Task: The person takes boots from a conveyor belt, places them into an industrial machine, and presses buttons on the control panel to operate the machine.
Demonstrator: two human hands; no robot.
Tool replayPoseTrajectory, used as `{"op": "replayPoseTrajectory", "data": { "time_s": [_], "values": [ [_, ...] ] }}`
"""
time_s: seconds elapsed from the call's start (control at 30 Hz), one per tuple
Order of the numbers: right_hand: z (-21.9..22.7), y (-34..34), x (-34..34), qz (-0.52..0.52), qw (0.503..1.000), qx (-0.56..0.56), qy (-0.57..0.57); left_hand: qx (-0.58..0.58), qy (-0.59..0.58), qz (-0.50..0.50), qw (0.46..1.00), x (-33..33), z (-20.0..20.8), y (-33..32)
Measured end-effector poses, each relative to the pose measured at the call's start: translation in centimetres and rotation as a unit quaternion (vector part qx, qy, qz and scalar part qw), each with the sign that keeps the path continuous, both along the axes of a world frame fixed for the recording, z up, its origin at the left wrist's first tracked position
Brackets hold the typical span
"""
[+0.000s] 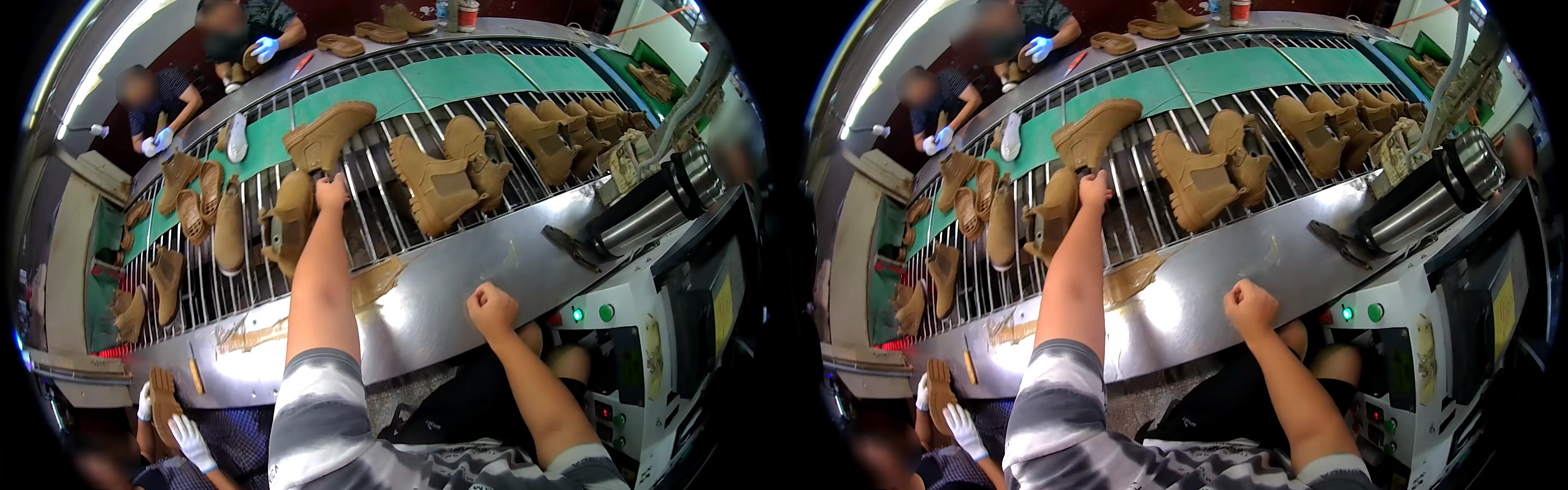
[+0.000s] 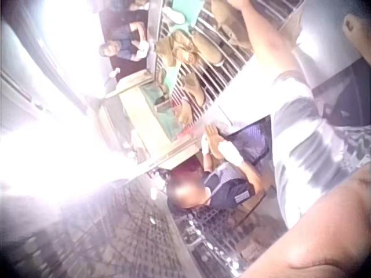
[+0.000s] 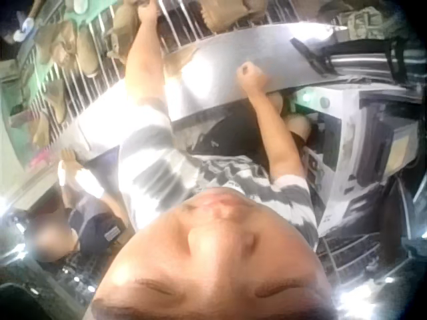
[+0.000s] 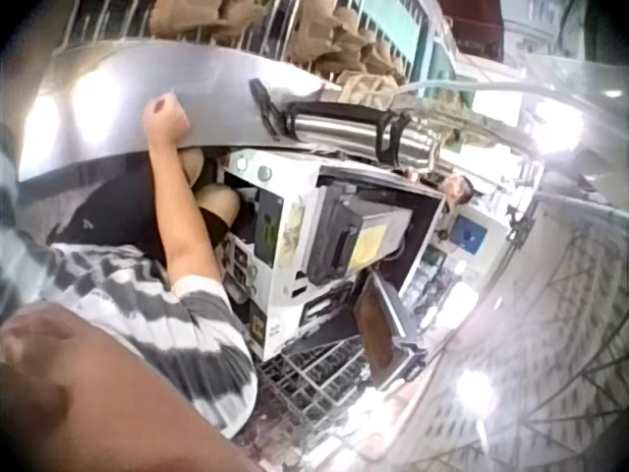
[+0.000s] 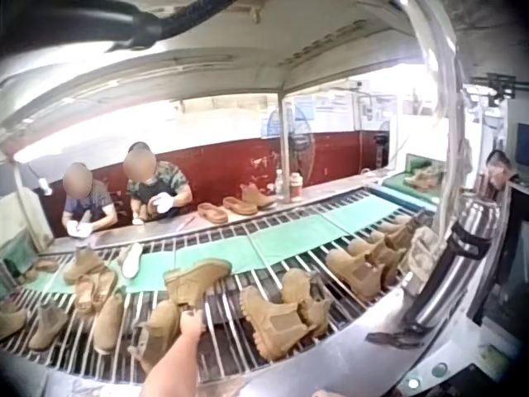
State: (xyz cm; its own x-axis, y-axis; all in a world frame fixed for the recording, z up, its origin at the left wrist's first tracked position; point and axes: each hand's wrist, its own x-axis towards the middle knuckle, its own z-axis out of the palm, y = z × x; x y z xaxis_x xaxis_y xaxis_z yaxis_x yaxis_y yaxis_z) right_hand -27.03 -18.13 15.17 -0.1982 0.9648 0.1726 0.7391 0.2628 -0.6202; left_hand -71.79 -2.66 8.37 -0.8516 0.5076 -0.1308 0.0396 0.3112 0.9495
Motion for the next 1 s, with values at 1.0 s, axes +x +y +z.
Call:
{"op": "replayPoseTrajectory", "data": {
  "time_s": [1.0],
  "values": [
    [0.1,-0.8,1.8,0.045,0.955,-0.173,0.237,-0.002,-0.079,-0.410,0.909,15.9,31.0,-1.6]
  ]
}}
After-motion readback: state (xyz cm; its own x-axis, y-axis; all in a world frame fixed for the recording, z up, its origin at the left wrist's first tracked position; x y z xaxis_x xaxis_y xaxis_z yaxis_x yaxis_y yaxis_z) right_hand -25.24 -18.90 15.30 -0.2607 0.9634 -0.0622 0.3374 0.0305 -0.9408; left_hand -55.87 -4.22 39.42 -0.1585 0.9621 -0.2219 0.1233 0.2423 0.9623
